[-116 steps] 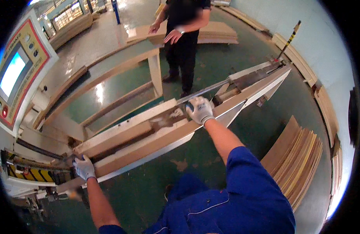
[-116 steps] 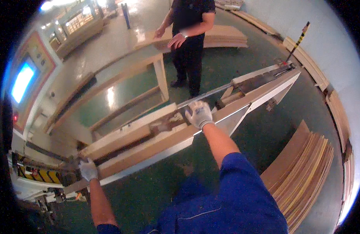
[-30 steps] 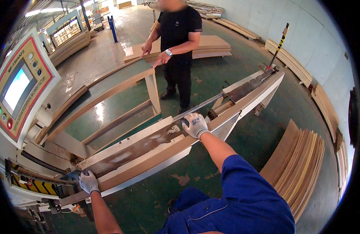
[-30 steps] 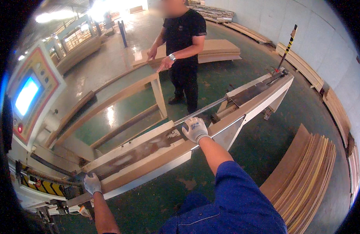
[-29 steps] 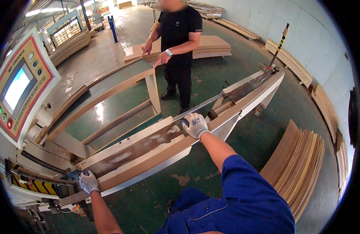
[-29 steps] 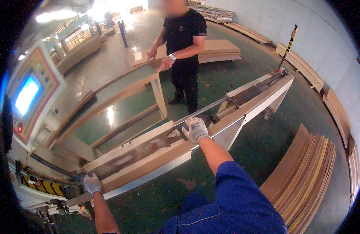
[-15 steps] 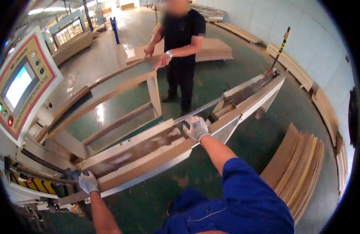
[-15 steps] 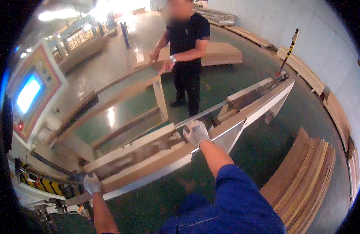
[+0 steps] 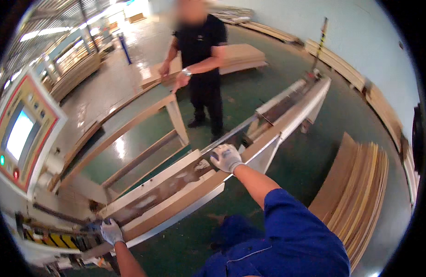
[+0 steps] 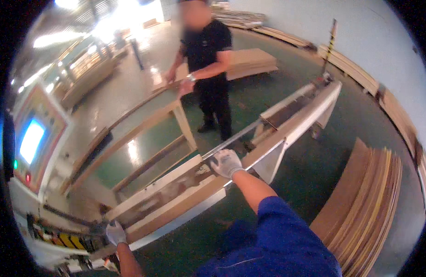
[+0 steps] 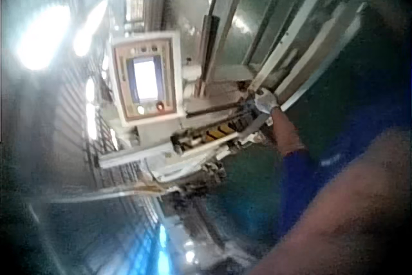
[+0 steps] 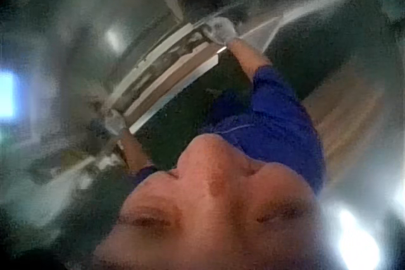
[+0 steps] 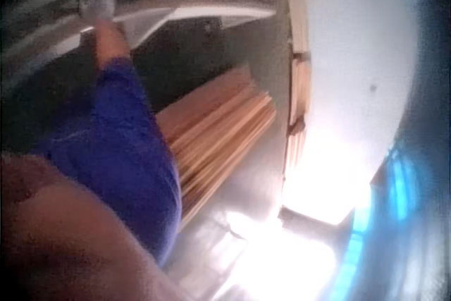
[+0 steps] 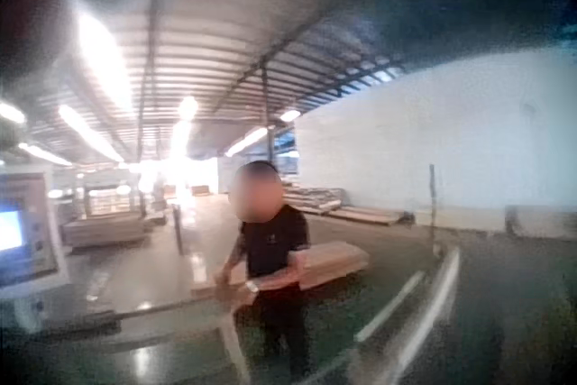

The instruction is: The person picks up wooden planks from a stack and places them into a woodworking machine. They feed the planks through the machine one at a time, then remove the processed pieces and stack them nearby. The person repeats this process throughout the clip.

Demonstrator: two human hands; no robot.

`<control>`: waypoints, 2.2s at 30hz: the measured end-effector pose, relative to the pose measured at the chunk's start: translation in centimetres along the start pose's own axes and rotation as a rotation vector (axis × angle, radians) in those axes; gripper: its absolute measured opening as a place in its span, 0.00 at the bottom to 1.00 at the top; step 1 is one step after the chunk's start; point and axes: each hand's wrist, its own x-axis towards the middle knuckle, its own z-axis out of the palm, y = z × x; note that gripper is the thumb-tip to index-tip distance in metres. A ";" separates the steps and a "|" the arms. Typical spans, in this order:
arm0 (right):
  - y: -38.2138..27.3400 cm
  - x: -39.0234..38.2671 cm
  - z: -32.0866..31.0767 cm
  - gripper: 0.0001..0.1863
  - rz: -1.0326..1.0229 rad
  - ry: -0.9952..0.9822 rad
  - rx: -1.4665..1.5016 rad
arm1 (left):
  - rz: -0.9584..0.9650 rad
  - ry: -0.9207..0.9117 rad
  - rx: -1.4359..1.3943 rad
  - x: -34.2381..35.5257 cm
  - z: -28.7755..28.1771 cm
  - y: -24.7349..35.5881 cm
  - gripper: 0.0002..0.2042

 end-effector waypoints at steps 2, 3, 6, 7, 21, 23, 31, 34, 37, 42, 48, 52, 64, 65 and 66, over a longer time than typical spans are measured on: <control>-0.4 -0.4 -1.4 0.23 0.002 -0.053 0.085 | 0.030 -0.086 -0.170 0.5 0.0 -0.6 0.23; -1.5 0.1 -2.0 0.23 0.040 -0.090 0.141 | 0.042 -0.094 -0.217 1.5 1.2 -3.9 0.22; -0.1 -0.1 1.1 0.24 -0.022 -0.019 0.041 | -0.055 -0.151 -0.150 1.4 2.4 -4.9 0.23; 0.1 -0.6 2.0 0.25 -0.043 0.009 0.073 | 0.087 -0.085 0.014 1.0 2.2 -6.2 0.24; 13.0 -3.2 -6.3 0.20 -0.462 -0.395 -0.039 | 0.101 -0.021 0.163 -6.6 -5.1 3.2 0.24; 12.2 -1.1 -8.9 0.11 -0.515 -0.390 0.039 | 0.072 -0.029 0.196 -6.4 -4.9 0.9 0.25; 14.0 0.4 -17.6 0.24 -0.428 -0.417 -0.014 | -0.415 -0.007 0.007 -5.8 -1.9 2.7 0.25; 15.9 2.7 -17.9 0.23 -0.369 -0.466 0.015 | -0.436 0.070 -0.043 -8.1 -3.5 4.1 0.27; 18.1 3.3 -16.4 0.19 -0.370 -0.254 0.112 | -0.434 0.198 0.032 -11.3 -3.2 3.7 0.30; 23.5 2.9 -15.0 0.23 -0.304 -0.325 -0.046 | -0.293 0.153 -0.802 -15.9 -0.8 7.5 0.20; 39.2 2.0 -12.7 0.33 -0.279 -0.110 -0.164 | -0.252 0.213 -0.142 -15.8 1.3 21.6 0.34; 41.7 1.1 -11.5 0.34 -0.301 -0.093 -0.235 | -0.230 0.109 -0.208 -14.9 2.1 22.8 0.37; 37.6 3.9 -8.9 0.36 -0.374 -0.070 -0.156 | -0.231 0.129 -0.129 -9.6 2.6 21.1 0.35; 37.7 3.9 -8.6 0.36 -0.399 -0.043 -0.172 | -0.229 0.130 -0.135 -9.4 2.6 20.8 0.35; 37.7 3.8 -8.5 0.36 -0.407 -0.033 -0.154 | -0.228 0.132 -0.130 -9.2 2.7 20.7 0.35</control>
